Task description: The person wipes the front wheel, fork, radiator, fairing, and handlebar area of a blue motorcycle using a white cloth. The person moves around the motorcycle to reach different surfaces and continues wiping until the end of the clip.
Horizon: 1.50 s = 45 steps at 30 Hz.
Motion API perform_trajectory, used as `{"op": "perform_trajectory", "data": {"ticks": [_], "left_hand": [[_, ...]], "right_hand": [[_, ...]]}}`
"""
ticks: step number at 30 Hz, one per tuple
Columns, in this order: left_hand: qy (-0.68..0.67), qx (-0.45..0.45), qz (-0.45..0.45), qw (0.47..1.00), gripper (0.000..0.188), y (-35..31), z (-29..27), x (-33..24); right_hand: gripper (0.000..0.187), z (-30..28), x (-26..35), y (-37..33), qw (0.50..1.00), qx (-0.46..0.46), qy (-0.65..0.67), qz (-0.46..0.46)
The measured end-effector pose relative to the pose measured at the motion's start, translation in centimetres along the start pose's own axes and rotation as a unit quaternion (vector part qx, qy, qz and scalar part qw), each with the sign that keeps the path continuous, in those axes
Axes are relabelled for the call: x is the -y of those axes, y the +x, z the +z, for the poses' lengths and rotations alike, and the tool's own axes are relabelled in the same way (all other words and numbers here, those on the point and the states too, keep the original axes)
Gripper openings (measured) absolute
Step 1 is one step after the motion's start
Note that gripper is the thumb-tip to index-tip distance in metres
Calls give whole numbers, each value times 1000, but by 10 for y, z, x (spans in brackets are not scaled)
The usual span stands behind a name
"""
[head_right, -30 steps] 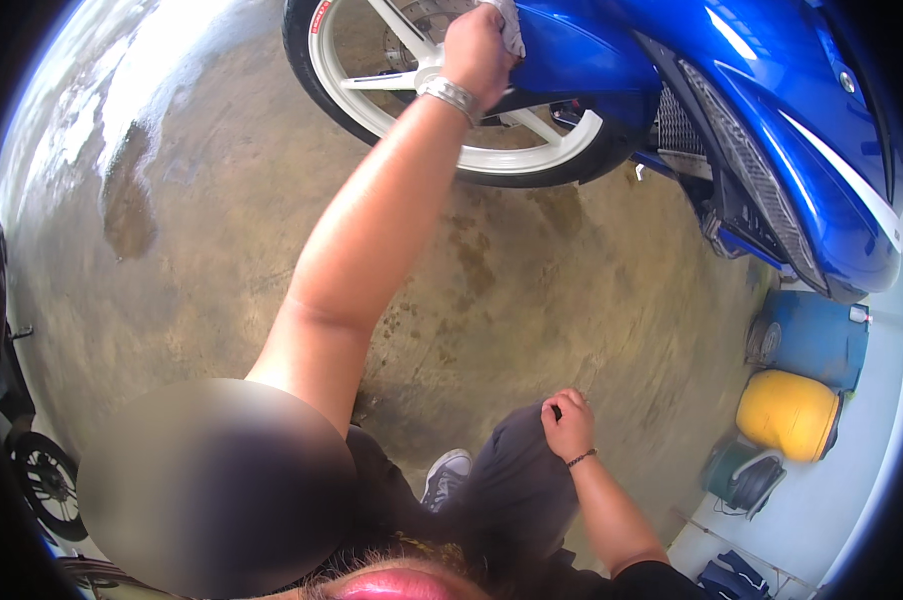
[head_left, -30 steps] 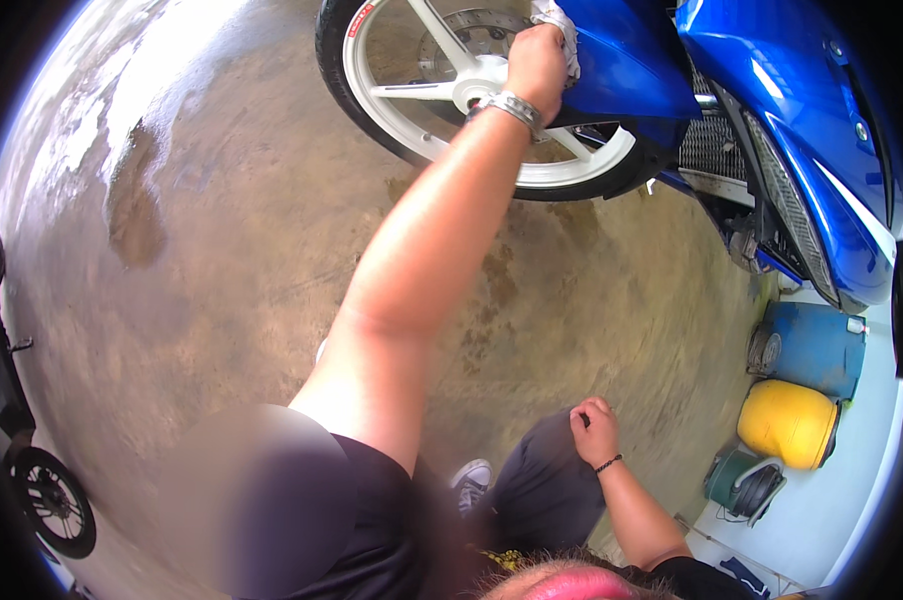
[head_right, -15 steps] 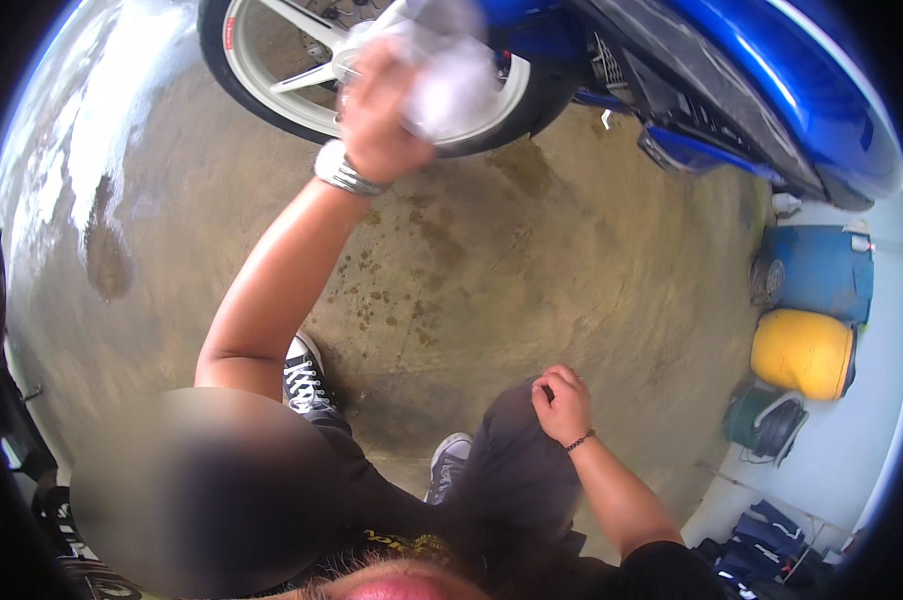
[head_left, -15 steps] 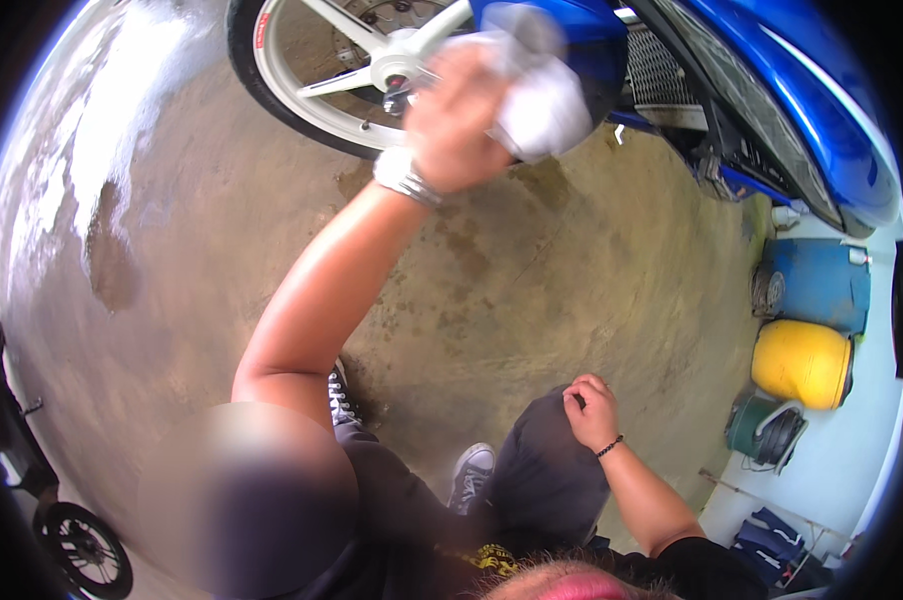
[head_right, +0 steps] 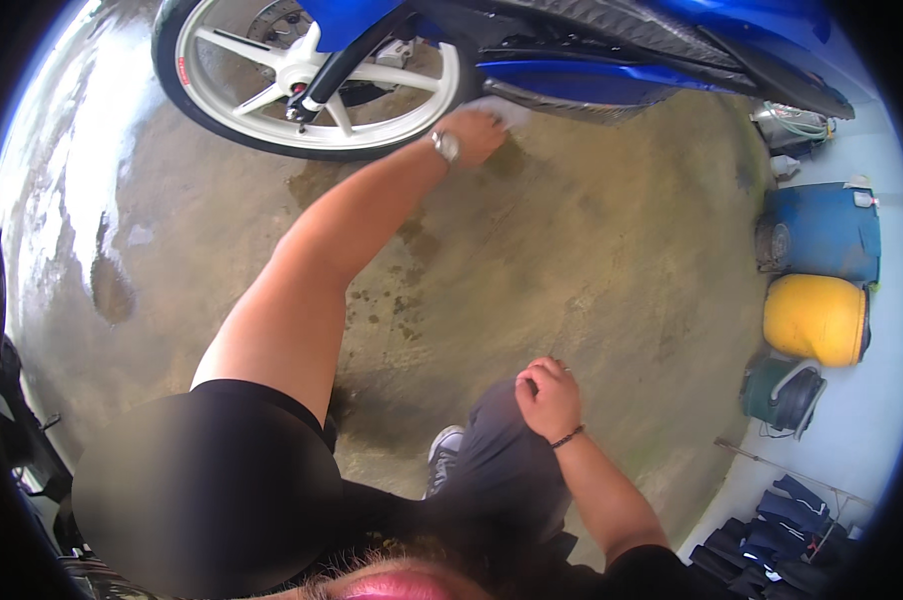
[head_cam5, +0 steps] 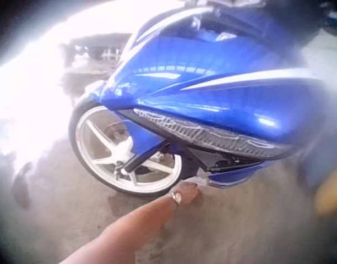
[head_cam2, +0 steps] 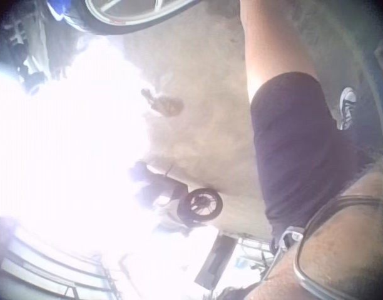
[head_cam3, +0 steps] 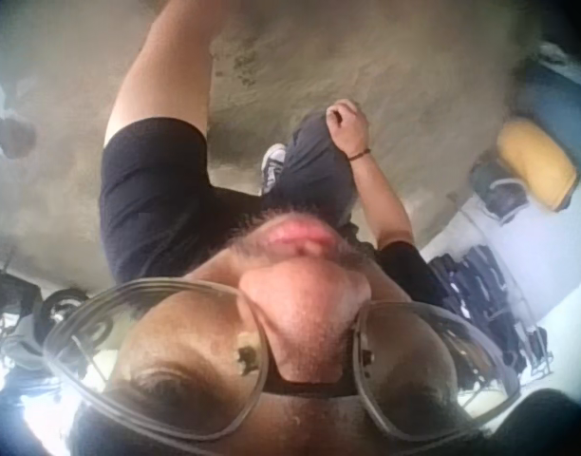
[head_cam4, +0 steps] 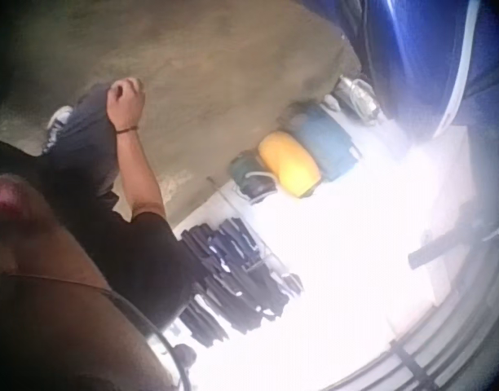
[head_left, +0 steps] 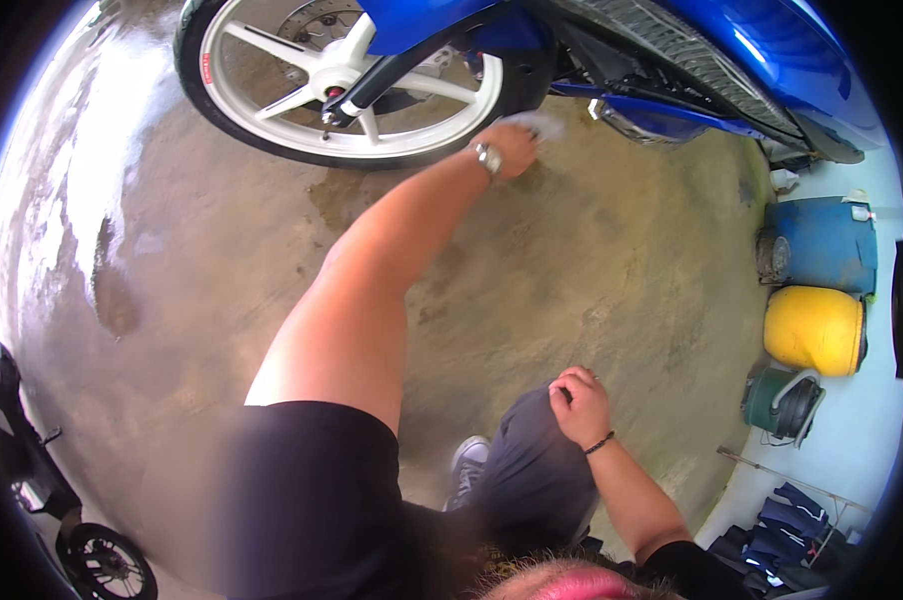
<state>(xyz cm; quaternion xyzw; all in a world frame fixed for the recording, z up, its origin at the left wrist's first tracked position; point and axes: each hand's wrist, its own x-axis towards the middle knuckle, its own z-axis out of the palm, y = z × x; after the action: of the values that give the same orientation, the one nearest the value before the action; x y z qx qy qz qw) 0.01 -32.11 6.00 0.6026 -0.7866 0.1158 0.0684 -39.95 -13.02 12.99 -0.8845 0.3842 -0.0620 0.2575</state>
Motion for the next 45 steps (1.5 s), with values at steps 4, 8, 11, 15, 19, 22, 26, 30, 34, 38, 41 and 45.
{"op": "perform_trajectory", "data": {"ticks": [4,8,11,15,19,22,26,30,34,38,41,45], "left_hand": [[-24,145,-57,988,21,-15,48,-29],[-382,-237,-359,817,22,-6,18,-72],[-514,-450,-356,637,24,24,-39,-81],[-427,-593,-193,655,48,70,-97,-51],[-306,-315,-66,896,68,100,-100,1],[-305,-289,-74,904,70,110,-81,2],[-326,-298,-136,887,70,108,-42,-16],[-360,-261,-225,867,64,111,-10,-28],[-433,-132,-362,815,45,105,1,-46],[-672,-214,-452,546,37,92,-4,-75],[-605,-534,-362,467,44,107,-19,-82],[-767,-408,-397,295,55,152,-51,-66]], "right_hand": [[4,-3,0,-4,1000,-17,-9,25],[6,-8,4,-10,1000,-5,13,28],[6,-10,8,-12,999,7,28,39],[6,-9,14,-15,999,5,29,20],[7,-10,14,-17,999,-1,32,4],[7,-13,11,-20,1000,-8,23,5],[7,-18,8,-26,1000,-4,6,11],[7,-19,7,-30,1000,-17,2,26],[7,-18,9,-33,999,-18,2,30],[6,-18,11,-34,999,-28,-3,37],[5,-19,12,-34,999,-27,-11,45],[4,-21,14,-37,999,-26,-22,39]]}}
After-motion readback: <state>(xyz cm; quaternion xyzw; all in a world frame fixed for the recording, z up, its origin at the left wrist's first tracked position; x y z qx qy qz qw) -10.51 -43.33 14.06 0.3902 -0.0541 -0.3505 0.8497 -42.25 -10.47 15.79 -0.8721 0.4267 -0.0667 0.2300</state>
